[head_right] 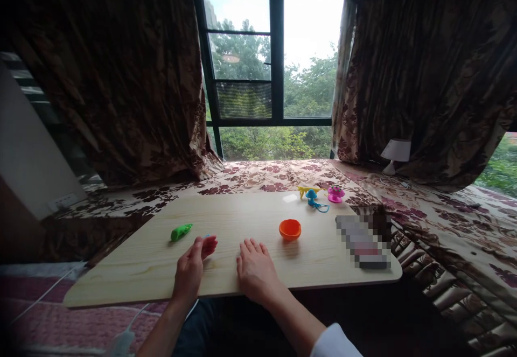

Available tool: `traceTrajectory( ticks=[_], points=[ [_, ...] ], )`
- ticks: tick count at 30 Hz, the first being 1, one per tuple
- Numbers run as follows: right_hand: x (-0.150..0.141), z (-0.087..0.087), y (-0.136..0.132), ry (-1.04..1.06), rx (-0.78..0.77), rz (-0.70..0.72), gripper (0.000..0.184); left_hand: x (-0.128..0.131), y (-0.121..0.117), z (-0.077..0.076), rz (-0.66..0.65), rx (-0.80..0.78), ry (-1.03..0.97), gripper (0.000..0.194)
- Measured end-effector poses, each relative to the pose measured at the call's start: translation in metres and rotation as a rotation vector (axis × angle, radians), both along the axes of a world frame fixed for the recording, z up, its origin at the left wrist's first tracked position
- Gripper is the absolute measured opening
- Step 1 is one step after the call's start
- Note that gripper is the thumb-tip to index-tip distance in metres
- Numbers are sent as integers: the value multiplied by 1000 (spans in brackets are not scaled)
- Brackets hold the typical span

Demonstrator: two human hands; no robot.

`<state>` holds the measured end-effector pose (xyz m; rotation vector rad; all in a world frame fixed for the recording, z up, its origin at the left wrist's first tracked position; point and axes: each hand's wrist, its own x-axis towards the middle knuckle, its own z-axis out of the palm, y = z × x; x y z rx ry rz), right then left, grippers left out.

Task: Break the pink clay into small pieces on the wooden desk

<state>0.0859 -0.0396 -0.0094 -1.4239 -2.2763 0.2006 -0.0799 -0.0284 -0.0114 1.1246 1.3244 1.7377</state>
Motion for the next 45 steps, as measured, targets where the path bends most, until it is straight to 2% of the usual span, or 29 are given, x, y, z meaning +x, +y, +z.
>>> traceTrajectory(
  ticks=[3,6,10,13,16,18,24,28,31,37,41,45],
  points=[
    [2,-3,-31,5,36,62,43,0,0,0,12,4,-11,46],
    [-12,-3,-35,1,68,110,42,0,0,-1,20,2,-17,46],
    [-40,-1,-4,-15,39,81,44,0,2,-3,20,-7,-20,44],
    [-50,2,28,-4,2,36,46,-1,2,-4,12,-9,-17,44],
    [-44,3,46,-3,-37,0,48,-2,1,-3,1,-4,-13,43],
    [-34,2,45,-9,-53,1,47,-3,0,-2,-4,1,-14,42],
    [-4,1,-5,-29,-39,85,46,-3,-2,0,-4,16,-34,41],
    [-11,1,-25,-31,13,140,46,-3,-1,-1,11,16,-46,41],
    [-27,0,-16,-37,35,147,48,-3,0,-2,23,14,-53,43],
    [-52,5,33,-24,-30,46,48,-2,3,-4,19,1,-38,43],
    [-40,8,47,-17,-89,-13,47,-3,1,-3,-1,5,-22,42],
    [-5,8,21,-24,-106,-7,47,-3,-1,0,-5,4,-13,41]
  ],
)
